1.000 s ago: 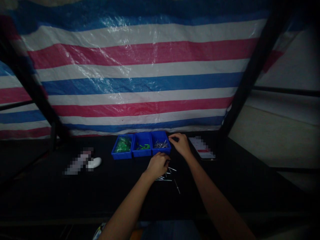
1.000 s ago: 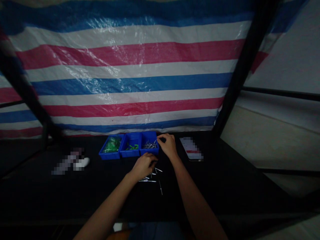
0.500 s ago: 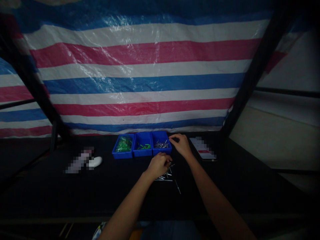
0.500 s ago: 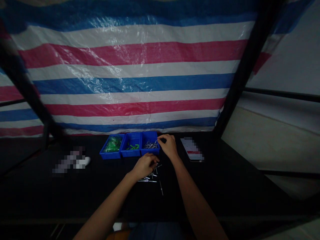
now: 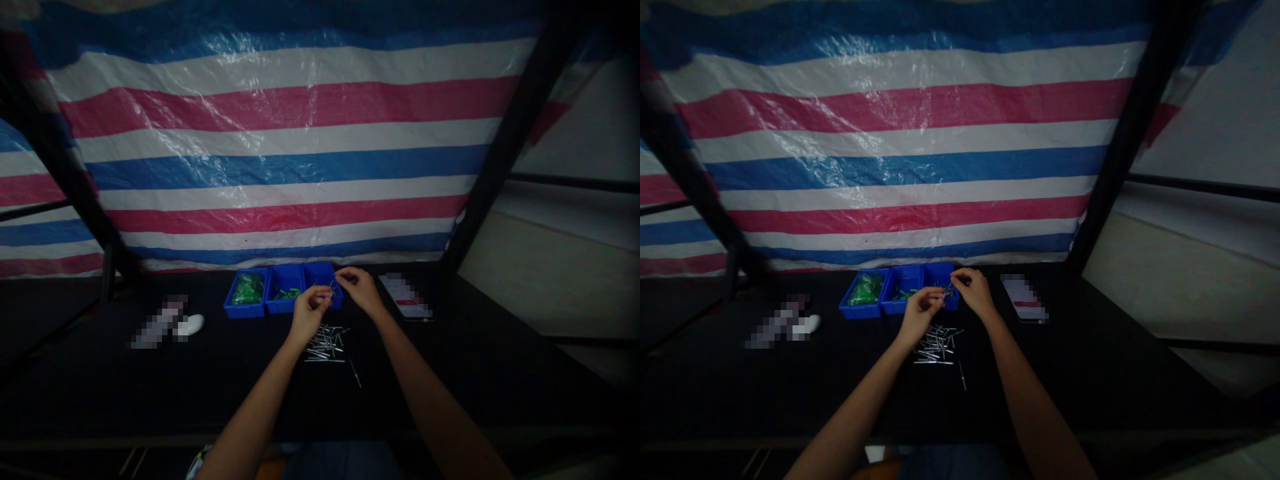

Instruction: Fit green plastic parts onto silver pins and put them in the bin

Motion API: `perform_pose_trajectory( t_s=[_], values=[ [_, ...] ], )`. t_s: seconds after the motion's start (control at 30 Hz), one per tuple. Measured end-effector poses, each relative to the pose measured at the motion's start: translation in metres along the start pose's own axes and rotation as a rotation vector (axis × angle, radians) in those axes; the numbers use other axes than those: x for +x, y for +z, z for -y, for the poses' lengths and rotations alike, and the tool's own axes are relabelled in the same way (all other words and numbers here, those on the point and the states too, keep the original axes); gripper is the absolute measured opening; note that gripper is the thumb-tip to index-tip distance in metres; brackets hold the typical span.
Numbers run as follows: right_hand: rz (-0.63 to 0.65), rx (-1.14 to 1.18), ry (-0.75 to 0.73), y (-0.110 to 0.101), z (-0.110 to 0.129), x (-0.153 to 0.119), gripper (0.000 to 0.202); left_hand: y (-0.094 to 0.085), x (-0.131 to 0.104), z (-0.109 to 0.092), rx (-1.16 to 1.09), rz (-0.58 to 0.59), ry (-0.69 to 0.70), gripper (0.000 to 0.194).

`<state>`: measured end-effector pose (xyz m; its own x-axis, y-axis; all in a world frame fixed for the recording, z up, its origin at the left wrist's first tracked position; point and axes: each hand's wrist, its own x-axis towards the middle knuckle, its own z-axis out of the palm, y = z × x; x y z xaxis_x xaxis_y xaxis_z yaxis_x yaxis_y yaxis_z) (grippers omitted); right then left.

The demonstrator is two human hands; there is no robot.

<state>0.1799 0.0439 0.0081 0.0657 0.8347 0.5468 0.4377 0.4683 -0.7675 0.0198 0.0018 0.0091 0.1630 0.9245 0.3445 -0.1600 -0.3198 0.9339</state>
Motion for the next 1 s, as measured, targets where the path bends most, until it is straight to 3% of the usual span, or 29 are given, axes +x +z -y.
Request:
perform_pose_trajectory(
  t_s=[0.17, 0.37, 1.0],
  values=[
    [0.141, 0.152, -0.014, 0.003, 0.012, -0.004, 0.021, -0.005, 0.004, -0.002, -0.190, -0.097, -0.042, 0.028],
    [0.250, 0.239, -0.021, 0.005, 0.029, -0.010, 0.020, -0.009, 0.005, 0.000, -0.291, -0.120, -0.079, 0.031],
    [0.277, 0.209, -0.100, 0.009, 0.043, -0.015, 0.015, -0.007, 0.006, 0.004, -0.300, -0.099, -0.109, 0.034]
  ],
)
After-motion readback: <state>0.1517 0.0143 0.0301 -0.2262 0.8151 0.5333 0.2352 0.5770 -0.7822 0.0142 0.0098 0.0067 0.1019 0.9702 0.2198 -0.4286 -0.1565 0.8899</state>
